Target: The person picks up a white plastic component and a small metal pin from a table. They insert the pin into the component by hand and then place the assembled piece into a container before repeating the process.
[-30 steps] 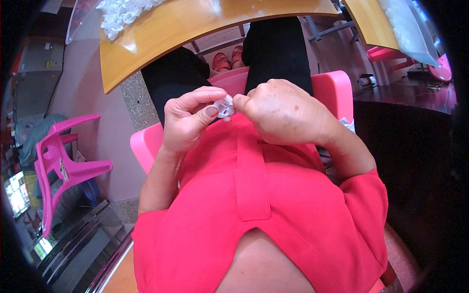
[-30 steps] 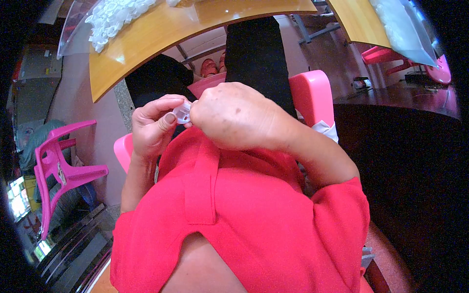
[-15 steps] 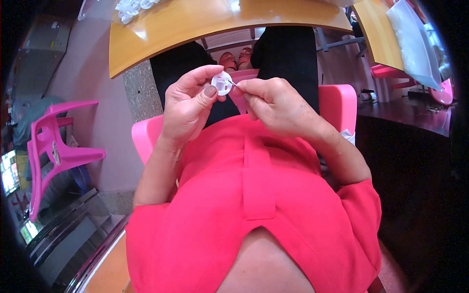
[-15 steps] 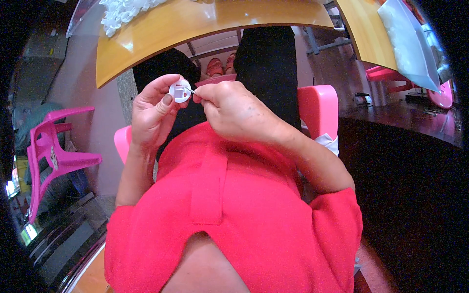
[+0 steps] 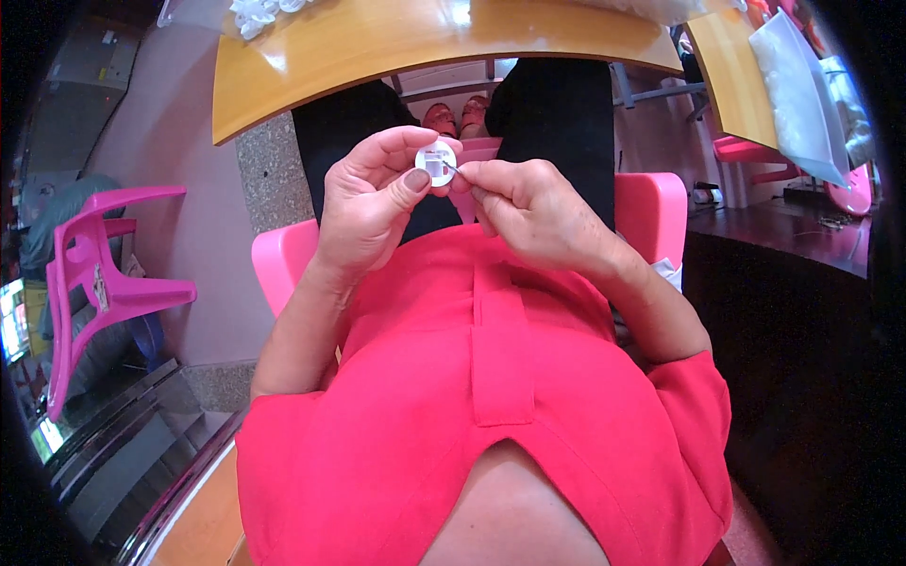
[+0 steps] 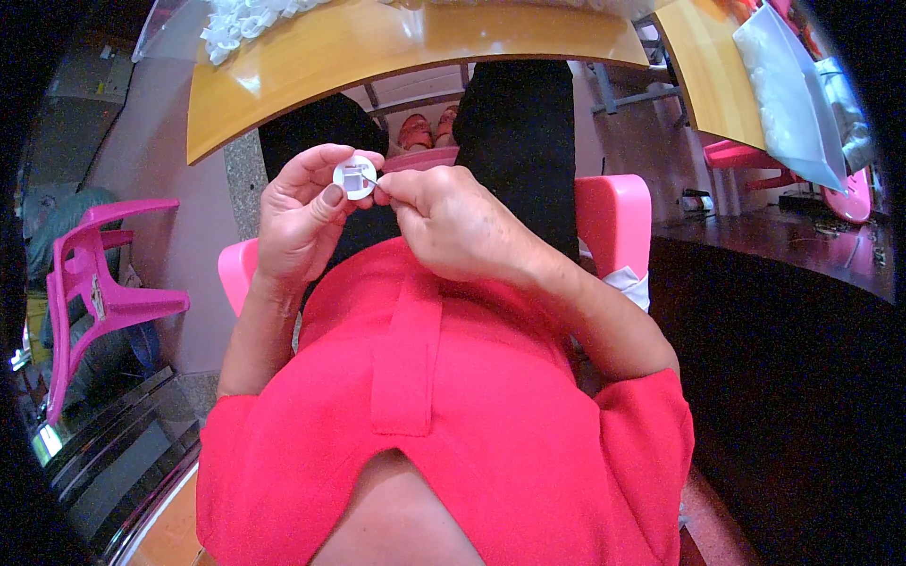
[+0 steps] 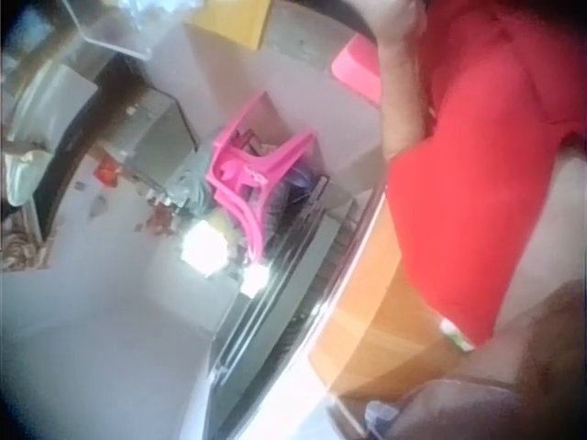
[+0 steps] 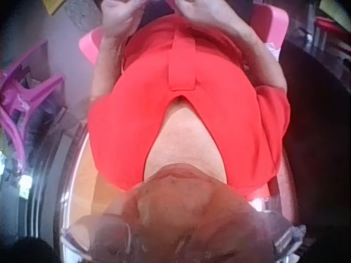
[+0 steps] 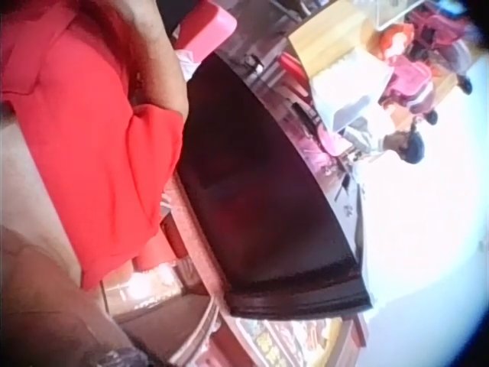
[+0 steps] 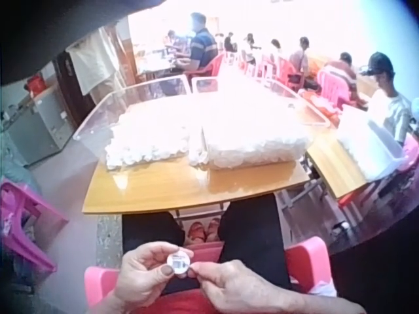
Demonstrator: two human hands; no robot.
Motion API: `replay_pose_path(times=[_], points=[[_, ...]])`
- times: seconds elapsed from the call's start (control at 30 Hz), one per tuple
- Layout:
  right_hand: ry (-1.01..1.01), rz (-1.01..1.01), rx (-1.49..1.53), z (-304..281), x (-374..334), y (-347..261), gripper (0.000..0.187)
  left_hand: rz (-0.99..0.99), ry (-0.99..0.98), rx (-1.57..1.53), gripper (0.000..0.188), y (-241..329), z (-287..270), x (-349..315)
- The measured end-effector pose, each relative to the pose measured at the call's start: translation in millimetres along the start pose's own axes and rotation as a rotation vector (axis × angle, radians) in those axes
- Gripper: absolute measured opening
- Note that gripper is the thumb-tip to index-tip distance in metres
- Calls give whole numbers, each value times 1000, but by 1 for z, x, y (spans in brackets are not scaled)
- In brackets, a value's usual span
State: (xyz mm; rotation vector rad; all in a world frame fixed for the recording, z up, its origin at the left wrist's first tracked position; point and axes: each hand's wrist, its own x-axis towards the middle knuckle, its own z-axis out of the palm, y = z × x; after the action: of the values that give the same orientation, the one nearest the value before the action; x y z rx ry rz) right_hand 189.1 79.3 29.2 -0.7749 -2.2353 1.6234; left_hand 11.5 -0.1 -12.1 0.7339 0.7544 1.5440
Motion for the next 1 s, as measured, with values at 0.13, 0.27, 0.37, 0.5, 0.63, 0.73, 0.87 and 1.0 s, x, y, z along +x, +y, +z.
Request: replay_pose_path(times=[0.13, 0.27, 0.37, 0.5, 0.63, 0.73, 0.87, 1.0], points=[[30, -109, -89, 2, -1, 2, 18, 0, -16, 10, 32, -1, -1, -1], [33, -159, -226, 2, -4, 0, 20, -1, -14, 70, 33, -1, -1, -3], [13, -166, -446, 2, -7, 0, 17, 15, -8, 125, 33, -3, 1, -4], [-54, -124, -918, 3, -13, -21, 17, -6, -13, 233, 30, -2, 5, -6], [-149, -91, -1051, 4, -17, -28, 23, -29, -7, 470, 24, -5, 11, -9], [-207, -87, -1065, 2, -19, -29, 21, 3, -44, 582, 22, -6, 17, -9], [-277, -114, -1130, 1, -21, -26, 21, -20, -96, 679, 22, -9, 18, -8], [-201, -148, -1110, -3, -20, -21, 20, -144, -18, 366, 24, -14, 10, -4]])
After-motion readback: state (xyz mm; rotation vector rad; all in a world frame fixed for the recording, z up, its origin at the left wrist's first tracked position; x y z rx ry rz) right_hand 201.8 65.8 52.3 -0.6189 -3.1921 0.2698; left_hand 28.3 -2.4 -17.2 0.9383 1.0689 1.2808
